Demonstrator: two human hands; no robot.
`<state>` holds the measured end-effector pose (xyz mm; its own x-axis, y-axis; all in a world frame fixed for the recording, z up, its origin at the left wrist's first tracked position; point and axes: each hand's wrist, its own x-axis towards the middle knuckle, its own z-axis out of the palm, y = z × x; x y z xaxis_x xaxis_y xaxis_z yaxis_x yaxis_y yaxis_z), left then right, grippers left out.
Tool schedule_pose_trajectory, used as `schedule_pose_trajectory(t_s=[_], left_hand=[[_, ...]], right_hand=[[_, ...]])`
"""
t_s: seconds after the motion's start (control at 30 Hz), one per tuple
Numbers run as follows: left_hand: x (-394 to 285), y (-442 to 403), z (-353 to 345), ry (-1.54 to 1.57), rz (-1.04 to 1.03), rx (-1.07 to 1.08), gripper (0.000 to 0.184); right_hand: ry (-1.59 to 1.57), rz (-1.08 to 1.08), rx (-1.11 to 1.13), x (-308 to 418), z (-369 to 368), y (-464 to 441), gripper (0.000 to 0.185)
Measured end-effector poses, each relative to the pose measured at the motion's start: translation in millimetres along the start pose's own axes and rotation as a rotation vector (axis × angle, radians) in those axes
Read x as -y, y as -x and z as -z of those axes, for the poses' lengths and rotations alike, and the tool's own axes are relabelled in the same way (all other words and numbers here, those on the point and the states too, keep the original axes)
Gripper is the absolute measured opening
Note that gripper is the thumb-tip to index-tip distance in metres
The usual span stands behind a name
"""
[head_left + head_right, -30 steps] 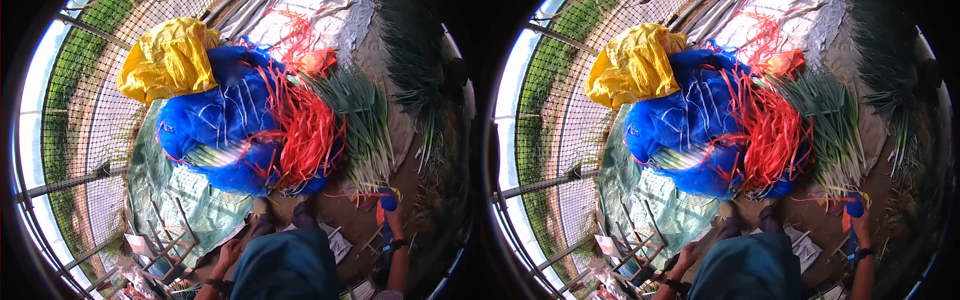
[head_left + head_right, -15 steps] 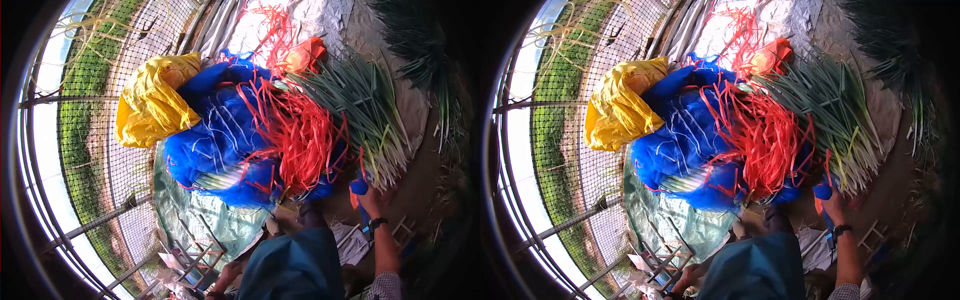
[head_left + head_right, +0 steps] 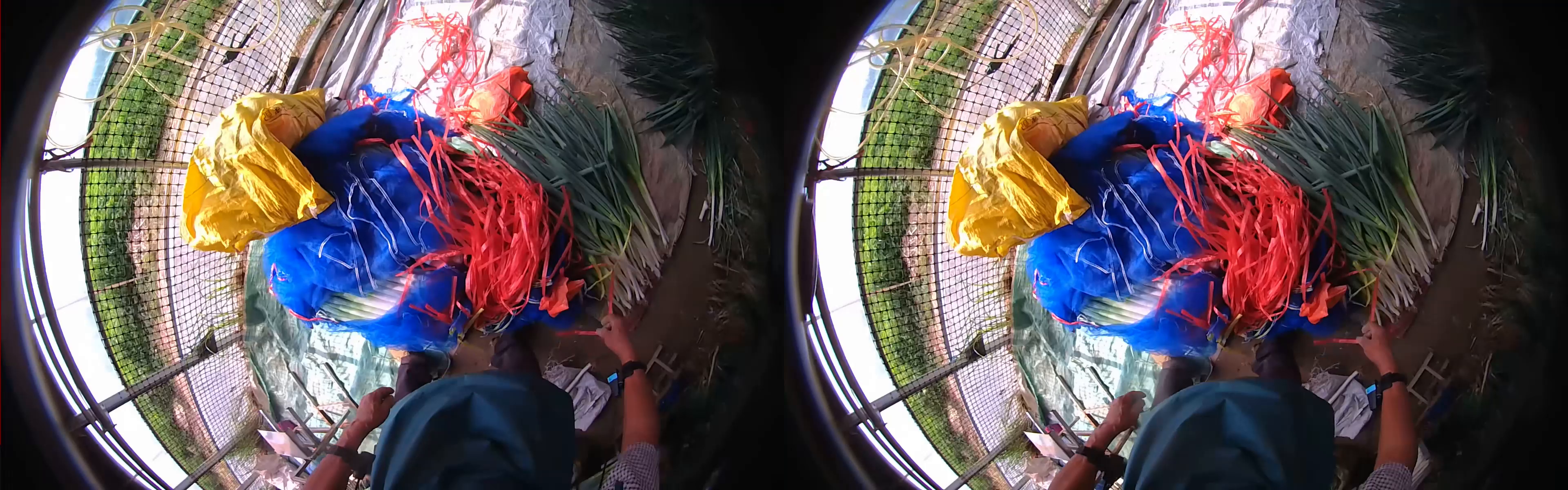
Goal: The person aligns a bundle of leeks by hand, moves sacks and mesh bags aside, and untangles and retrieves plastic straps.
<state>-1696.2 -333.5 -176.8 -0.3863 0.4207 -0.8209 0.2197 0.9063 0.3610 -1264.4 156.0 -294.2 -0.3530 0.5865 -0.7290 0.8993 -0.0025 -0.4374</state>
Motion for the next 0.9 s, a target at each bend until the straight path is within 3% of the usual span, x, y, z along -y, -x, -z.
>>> schedule_pose_trajectory(t_s=[0.1,0.17,0.23,0.3,0.37,0.4,0.47,0.53,0.57,0.7,0.73,0.77,0.83,0.87,0.9], left_hand=[[31.2,-37.9,26.5,-0.125,-0.078,0.019,0.031],[25.1,-60.3,64.8,-0.145,-0.088,0.033,0.031],[45.1,-83.4,88.8,-0.154,-0.165,-0.099,0.03],[45.6,-90.2,124.2,-0.13,-0.202,-0.18,0.029],[55.0,-83.1,144.1,-0.036,-0.059,-0.26,0.028],[67.2,-77.5,147.3,-0.088,-0.042,-0.267,0.028],[82.3,-62.0,155.9,-0.251,-0.008,-0.224,0.027],[77.2,-53.4,171.5,-0.304,0.01,-0.207,0.027],[84.0,-51.9,181.6,-0.339,-0.018,-0.218,0.026],[49.7,-85.9,269.7,-0.523,-0.009,-0.352,0.023],[-4.3,-97.0,293.2,-0.536,0.028,-0.352,0.023],[-10.4,-118.9,312.6,-0.55,-0.001,-0.396,0.024],[-44.5,-170.3,342.2,-0.532,-0.067,-0.431,0.026],[-54.2,-202.8,353.8,-0.582,-0.183,-0.423,0.027],[-108.0,-218.7,350.6,-0.631,-0.137,-0.4,0.028]], right_hand=[[-0.157,-0.15,-0.116,25.3,-2.3,64.5,0.019],[-0.226,-0.263,-0.162,18.0,-15.9,106.9,0.022],[0.095,0.02,-0.311,-38.5,-39.7,129.9,0.027],[0.197,-0.012,-0.278,-62.5,-30.8,128.6,0.03],[0.139,-0.154,-0.229,-42.8,-5.5,135.1,0.031],[0.029,-0.27,-0.212,4.7,14.5,123.6,0.031],[0.187,-0.151,-0.314,-52.6,53.3,83.0,0.027],[0.035,-0.156,-0.317,-98.1,100.9,32.2,0.024],[0.042,-0.139,-0.304,-86.0,120.3,20.0,0.021],[0.085,-0.244,-0.13,-11.3,160.7,47.5,0.02],[0.248,-0.198,-0.039,-27.8,158.7,54.8,0.019],[0.406,-0.146,0.042,-57.6,151.5,74.0,0.019],[0.421,-0.047,-0.046,-84.8,104.5,123.3,0.018],[0.484,-0.377,0.243,-89.9,81.5,134.6,0.019],[0.312,-0.106,0.138,-179.9,43.5,172.5,0.014]])
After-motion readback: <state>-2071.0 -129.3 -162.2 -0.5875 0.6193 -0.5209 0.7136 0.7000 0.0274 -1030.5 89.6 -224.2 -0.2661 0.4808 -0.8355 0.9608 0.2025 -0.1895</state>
